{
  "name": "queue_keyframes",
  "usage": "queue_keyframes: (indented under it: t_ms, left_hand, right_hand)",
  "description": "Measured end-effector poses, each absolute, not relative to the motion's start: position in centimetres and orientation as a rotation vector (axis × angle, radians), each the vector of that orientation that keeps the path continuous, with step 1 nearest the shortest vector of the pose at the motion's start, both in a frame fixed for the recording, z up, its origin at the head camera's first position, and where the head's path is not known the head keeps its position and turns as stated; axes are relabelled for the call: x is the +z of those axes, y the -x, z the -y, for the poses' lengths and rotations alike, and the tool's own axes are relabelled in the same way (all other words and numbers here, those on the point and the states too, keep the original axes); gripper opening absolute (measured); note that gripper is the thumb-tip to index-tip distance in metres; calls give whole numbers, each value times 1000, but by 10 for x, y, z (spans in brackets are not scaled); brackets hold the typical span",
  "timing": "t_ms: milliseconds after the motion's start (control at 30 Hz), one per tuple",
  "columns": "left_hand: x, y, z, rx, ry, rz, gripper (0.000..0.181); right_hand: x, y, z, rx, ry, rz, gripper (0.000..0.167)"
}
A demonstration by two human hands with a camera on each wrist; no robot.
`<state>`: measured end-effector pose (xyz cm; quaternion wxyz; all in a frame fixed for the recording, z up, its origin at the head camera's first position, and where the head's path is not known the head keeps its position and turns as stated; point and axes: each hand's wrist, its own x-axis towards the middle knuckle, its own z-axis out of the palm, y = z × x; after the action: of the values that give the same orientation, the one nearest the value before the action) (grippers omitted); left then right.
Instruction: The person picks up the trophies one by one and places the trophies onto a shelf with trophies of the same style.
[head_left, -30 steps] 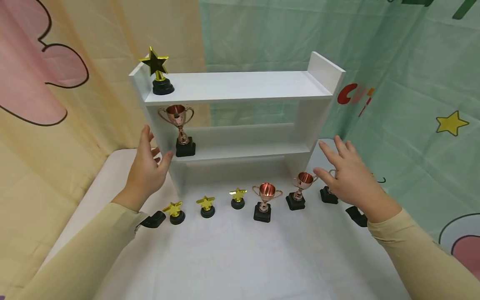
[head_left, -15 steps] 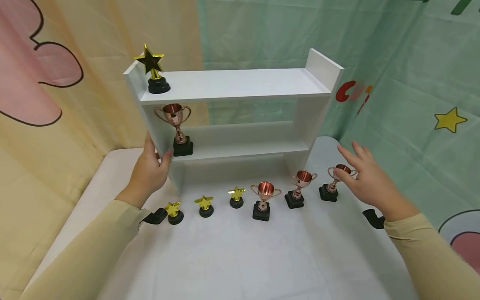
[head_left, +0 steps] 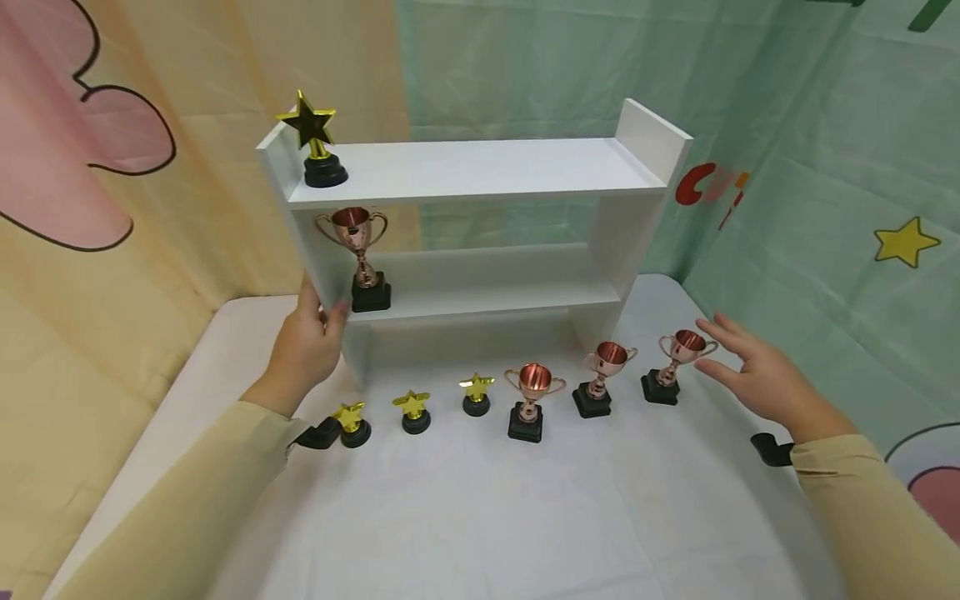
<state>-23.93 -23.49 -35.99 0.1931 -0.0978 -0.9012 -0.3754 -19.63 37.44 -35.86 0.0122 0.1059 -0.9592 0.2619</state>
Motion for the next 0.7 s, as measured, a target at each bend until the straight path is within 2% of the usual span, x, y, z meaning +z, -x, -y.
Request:
queue_keyframes:
  t_ms: [367,700]
  left_hand:
    - [-368,234,236,-954,309,2502,98]
    - [-371,234,235,-758,367,2398,106]
  right_hand:
    - [-375,198,-378,799,-315,2988,71]
    - [-381,203,-376,768,-353,2931,63]
